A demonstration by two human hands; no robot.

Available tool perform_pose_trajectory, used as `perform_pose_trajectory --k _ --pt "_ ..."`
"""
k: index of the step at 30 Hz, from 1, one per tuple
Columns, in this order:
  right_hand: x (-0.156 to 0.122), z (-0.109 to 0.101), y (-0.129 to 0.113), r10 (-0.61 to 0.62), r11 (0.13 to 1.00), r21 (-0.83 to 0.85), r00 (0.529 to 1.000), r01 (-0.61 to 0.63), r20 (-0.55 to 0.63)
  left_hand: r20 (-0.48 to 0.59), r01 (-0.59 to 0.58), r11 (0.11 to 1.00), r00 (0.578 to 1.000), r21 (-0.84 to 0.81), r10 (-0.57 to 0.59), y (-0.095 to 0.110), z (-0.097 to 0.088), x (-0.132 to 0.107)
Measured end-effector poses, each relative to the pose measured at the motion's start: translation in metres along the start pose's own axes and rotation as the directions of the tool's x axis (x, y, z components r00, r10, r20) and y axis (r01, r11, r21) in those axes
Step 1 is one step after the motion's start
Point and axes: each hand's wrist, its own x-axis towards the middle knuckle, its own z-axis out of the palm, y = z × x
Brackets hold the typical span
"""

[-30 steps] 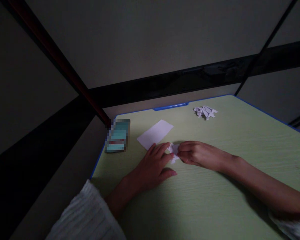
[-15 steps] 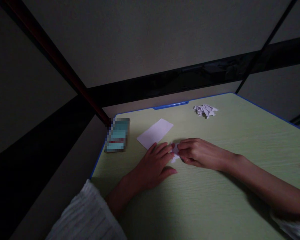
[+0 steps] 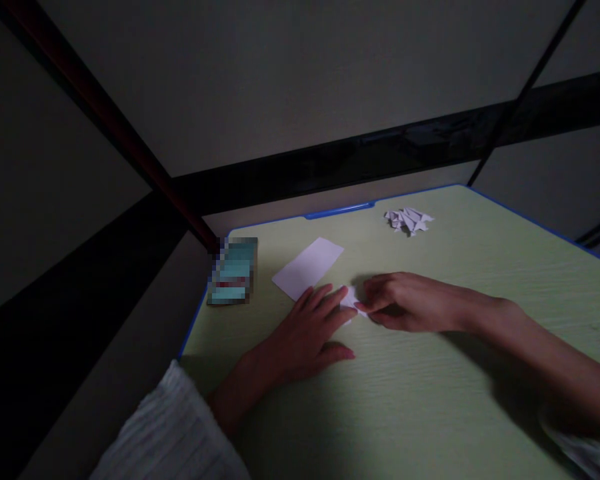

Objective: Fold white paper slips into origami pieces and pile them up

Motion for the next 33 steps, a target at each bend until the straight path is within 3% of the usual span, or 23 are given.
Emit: perform_pose_trajectory --k 6,13,22,29,33 --pt "0.001 0.001 0.004 -0.015 0.994 0.111 1.000 0.014 0.009 0.009 -0.003 1.000 1.000 -0.010 0.003 -0.001 0.001 0.000" --pt "-0.001 0.000 0.013 0.244 0.938 0.256 0.970 -0.235 -0.005 0.019 -0.003 1.000 1.000 0.024 0.002 -0.002 0.002 0.000" --pt "-0.001 -0.001 0.004 0.053 0.998 -0.023 0.998 -0.053 -0.016 0.030 0.002 0.999 1.000 0.040 -0.003 -0.001 0.001 0.000" --pt "0.002 0.003 -0.006 0.070 0.947 -0.313 0.997 -0.071 -0.014 0.018 -0.006 0.999 1.000 0.041 0.006 -0.004 0.004 0.001" --pt "0.003 0.005 -0.011 0.115 0.944 -0.307 0.992 -0.123 -0.043 0.022 -0.001 0.998 1.000 0.059 0.000 -0.003 0.004 0.001"
